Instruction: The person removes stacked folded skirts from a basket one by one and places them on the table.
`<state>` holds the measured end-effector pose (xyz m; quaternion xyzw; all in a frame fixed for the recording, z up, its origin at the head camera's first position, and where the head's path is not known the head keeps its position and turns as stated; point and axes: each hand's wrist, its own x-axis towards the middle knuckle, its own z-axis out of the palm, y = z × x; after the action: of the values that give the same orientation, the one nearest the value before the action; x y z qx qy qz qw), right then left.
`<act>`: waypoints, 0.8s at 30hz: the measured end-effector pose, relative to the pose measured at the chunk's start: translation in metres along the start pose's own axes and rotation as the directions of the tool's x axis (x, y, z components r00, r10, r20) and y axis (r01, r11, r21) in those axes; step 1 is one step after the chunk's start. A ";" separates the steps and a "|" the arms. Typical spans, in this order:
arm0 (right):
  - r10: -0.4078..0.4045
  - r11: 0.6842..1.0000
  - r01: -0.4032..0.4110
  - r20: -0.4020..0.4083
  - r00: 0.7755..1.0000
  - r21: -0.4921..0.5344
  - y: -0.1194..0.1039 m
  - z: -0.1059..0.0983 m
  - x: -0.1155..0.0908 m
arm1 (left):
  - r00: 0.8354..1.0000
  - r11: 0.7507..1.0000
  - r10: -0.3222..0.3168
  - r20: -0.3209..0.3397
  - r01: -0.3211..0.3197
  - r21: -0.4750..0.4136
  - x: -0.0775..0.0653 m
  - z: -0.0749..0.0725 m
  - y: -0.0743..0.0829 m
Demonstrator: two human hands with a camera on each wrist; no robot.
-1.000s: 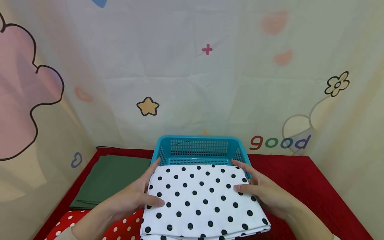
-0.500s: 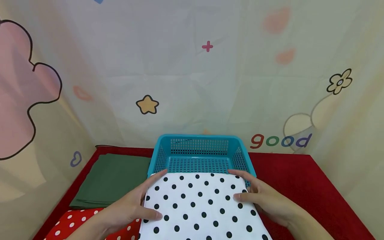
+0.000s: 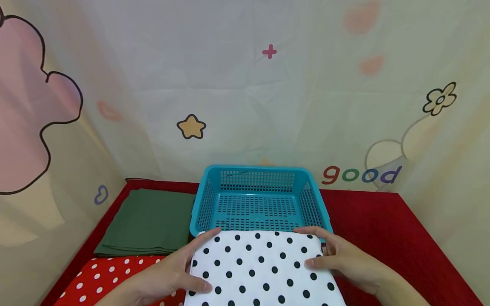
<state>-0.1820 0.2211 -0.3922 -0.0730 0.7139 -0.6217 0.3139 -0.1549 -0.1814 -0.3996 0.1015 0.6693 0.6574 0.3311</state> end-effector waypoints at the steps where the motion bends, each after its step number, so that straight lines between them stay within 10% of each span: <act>1: 0.004 1.000 -0.004 0.008 1.000 0.005 0.002 -0.001 -0.001 | 1.000 1.000 -0.007 -0.003 0.007 0.005 0.001 0.001 -0.002; 17: 0.068 0.998 -0.067 0.066 0.995 -0.016 0.038 -0.010 -0.002 | 0.997 0.998 -0.053 0.062 0.055 -0.024 0.019 0.016 -0.034; 24: 0.092 0.991 -0.089 0.025 0.995 -0.102 0.050 -0.007 0.006 | 0.996 0.993 -0.083 -0.030 0.085 0.079 0.033 0.023 -0.049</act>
<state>-0.1764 0.2345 -0.4410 -0.0656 0.7420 -0.5690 0.3484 -0.1521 -0.1494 -0.4547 0.0779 0.7031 0.6167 0.3453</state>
